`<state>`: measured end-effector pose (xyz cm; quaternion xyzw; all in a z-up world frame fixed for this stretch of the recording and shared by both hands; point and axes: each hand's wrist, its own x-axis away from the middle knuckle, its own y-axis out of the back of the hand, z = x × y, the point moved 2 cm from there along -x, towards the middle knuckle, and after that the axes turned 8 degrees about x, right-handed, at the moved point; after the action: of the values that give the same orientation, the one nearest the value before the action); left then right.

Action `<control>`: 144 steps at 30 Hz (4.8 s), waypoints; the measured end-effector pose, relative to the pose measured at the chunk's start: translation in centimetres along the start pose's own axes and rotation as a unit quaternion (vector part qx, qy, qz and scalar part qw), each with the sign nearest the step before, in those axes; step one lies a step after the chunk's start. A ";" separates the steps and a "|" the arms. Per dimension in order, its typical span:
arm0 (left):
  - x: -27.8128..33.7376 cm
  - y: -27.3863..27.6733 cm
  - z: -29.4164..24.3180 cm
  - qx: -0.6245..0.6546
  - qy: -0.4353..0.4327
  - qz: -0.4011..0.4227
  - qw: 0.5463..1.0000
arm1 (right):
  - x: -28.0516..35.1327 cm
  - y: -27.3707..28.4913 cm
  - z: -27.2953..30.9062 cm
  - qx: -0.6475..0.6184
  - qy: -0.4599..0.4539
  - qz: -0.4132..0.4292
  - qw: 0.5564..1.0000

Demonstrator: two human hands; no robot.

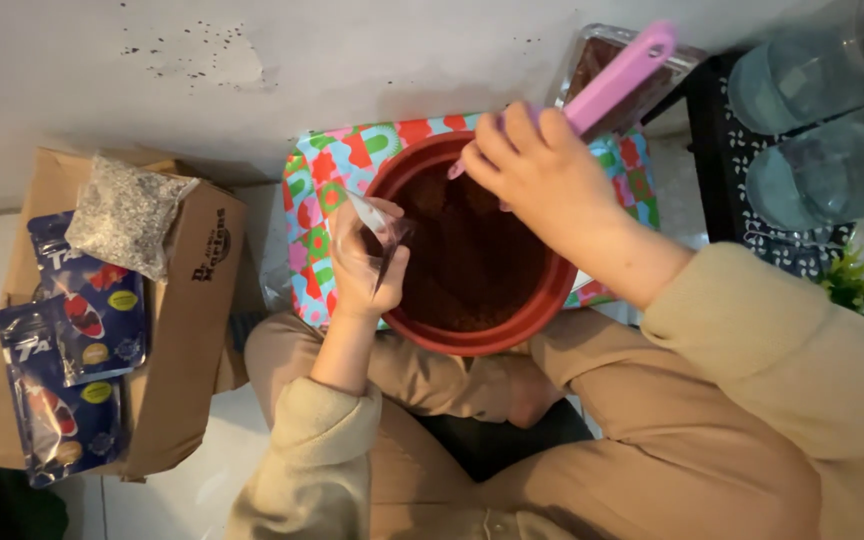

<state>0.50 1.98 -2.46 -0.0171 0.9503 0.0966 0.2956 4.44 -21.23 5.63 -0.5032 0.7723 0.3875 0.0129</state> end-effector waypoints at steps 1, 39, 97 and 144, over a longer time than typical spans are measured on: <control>0.1 -0.1 -0.1 0.001 0.000 0.001 1.000 | -0.1 -0.1 0.4 0.000 -0.001 0.001 1.000; -0.5 -0.2 -1.1 -0.005 -0.007 0.026 1.000 | 2.2 -1.9 1.0 -0.185 0.060 -0.057 0.979; -1.9 -0.3 -1.7 -0.027 -0.030 0.043 0.998 | 6.1 -2.7 0.9 -0.287 0.068 0.050 0.954; -2.0 -0.9 -1.0 -0.013 0.295 0.005 0.955 | 4.9 -1.8 4.3 -0.386 0.033 0.230 0.893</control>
<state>1.70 0.87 -0.72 -0.0440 0.9939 0.1013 0.0012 1.91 -22.67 -0.46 -0.2895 0.6564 0.6302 -0.2969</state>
